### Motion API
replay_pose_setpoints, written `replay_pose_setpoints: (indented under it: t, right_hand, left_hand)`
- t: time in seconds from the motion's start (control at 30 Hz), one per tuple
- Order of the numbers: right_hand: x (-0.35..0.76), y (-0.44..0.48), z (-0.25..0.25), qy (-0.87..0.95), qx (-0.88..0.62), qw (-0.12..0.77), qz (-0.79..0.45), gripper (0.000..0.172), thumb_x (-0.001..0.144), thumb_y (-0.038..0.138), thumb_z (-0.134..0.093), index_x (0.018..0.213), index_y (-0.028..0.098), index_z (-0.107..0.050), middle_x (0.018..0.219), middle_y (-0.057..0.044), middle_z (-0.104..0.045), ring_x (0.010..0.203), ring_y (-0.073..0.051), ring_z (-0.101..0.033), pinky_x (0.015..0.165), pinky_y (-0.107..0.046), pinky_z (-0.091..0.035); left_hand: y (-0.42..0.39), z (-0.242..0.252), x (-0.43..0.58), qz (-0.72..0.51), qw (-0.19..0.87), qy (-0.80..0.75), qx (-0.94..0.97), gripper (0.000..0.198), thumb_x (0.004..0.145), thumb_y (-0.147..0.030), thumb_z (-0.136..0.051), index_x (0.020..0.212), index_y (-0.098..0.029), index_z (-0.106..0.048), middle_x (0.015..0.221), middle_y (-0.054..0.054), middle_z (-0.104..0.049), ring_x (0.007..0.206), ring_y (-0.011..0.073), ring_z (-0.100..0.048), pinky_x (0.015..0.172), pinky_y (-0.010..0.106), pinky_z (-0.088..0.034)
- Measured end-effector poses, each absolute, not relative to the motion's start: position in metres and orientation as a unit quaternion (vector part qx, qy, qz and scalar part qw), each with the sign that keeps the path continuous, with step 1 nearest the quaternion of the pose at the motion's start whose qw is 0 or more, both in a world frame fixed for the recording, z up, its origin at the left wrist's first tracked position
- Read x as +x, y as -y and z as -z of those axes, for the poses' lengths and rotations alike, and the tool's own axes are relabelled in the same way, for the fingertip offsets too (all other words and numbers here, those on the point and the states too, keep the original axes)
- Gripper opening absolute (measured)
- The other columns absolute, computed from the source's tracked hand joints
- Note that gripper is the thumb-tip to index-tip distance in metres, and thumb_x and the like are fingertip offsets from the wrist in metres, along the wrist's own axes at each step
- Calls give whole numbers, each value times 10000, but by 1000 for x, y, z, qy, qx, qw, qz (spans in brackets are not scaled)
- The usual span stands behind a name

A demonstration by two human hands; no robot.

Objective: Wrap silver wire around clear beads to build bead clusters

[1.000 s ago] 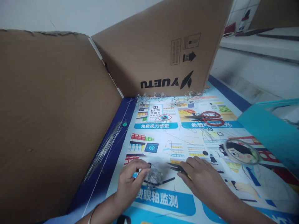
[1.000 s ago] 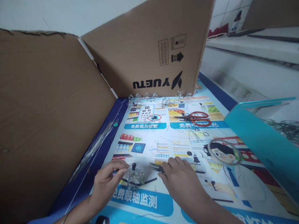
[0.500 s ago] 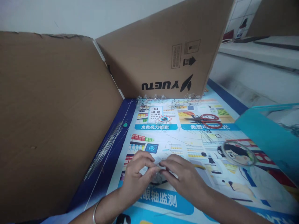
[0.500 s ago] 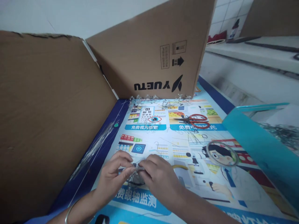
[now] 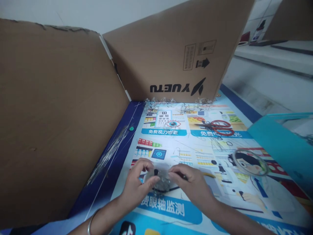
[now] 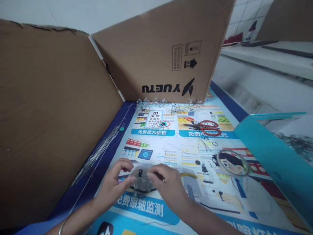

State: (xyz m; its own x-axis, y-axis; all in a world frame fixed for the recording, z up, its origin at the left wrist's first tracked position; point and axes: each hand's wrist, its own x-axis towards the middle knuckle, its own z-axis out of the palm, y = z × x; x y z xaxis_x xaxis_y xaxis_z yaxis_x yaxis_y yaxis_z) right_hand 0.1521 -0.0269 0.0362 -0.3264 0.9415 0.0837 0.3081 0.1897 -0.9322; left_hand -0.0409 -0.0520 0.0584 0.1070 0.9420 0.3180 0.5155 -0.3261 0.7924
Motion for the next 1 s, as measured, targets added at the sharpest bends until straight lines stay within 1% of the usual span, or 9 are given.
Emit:
replay_pose_setpoints:
  t: [0.07, 0.17, 0.3, 0.43, 0.67, 0.87, 1.0]
  right_hand:
    - [152, 28, -31, 659, -473, 345, -472, 141, 812, 288, -551, 730, 206, -631, 660, 14, -612, 607, -140, -550, 544, -225, -402]
    - [149, 29, -27, 636, -479, 344, -498, 158, 813, 309, -539, 725, 203, -616, 637, 20, -583, 595, -138, -520, 534, -226, -390]
    - [144, 30, -25, 616, -485, 348, -514, 157, 787, 311, -545, 713, 195, -622, 667, 2, -606, 631, -155, -537, 573, -245, -415]
    - [142, 31, -21, 609, -478, 357, -523, 151, 763, 312, -566, 718, 188, -640, 689, -10, -624, 658, -165, -554, 594, -257, -429]
    - [144, 34, -15, 607, -465, 375, -523, 149, 808, 319, -574, 754, 192, -628, 681, 7, -602, 639, -142, -526, 582, -245, -417]
    - [140, 32, -13, 631, -425, 403, -509, 121, 794, 290, -598, 744, 192, -649, 707, -6, -607, 657, -150, -549, 602, -258, -432]
    - [139, 31, -11, 628, -436, 407, -500, 147, 790, 310, -603, 721, 190, -652, 706, -16, -606, 652, -156, -548, 581, -259, -432]
  left_hand:
    - [56, -48, -43, -392, 266, -543, 693, 182, 690, -164, -666, 794, -182, -518, 800, 17, -558, 725, 168, -521, 649, 265, -421]
    - [60, -33, -38, -352, 292, -559, 692, 237, 643, -107, -676, 810, -183, -527, 778, 4, -566, 720, 165, -528, 658, 264, -421]
    - [58, -21, -30, -338, 318, -560, 686, 188, 663, -99, -674, 772, -181, -544, 736, -6, -560, 692, 154, -531, 631, 247, -419]
    - [55, -17, -30, -364, 333, -539, 683, 141, 694, -77, -642, 781, -171, -585, 752, 7, -568, 703, 151, -539, 635, 246, -435]
    - [54, -15, -31, -404, 334, -490, 696, 218, 718, -32, -582, 865, -185, -633, 815, 27, -613, 759, 154, -568, 690, 267, -470]
    - [51, -16, -30, -407, 314, -483, 709, 179, 712, -33, -535, 811, -172, -589, 760, 25, -586, 735, 158, -554, 653, 256, -456]
    - [51, -15, -30, -391, 299, -490, 719, 170, 698, -36, -508, 795, -173, -540, 745, 16, -551, 712, 155, -528, 633, 243, -430]
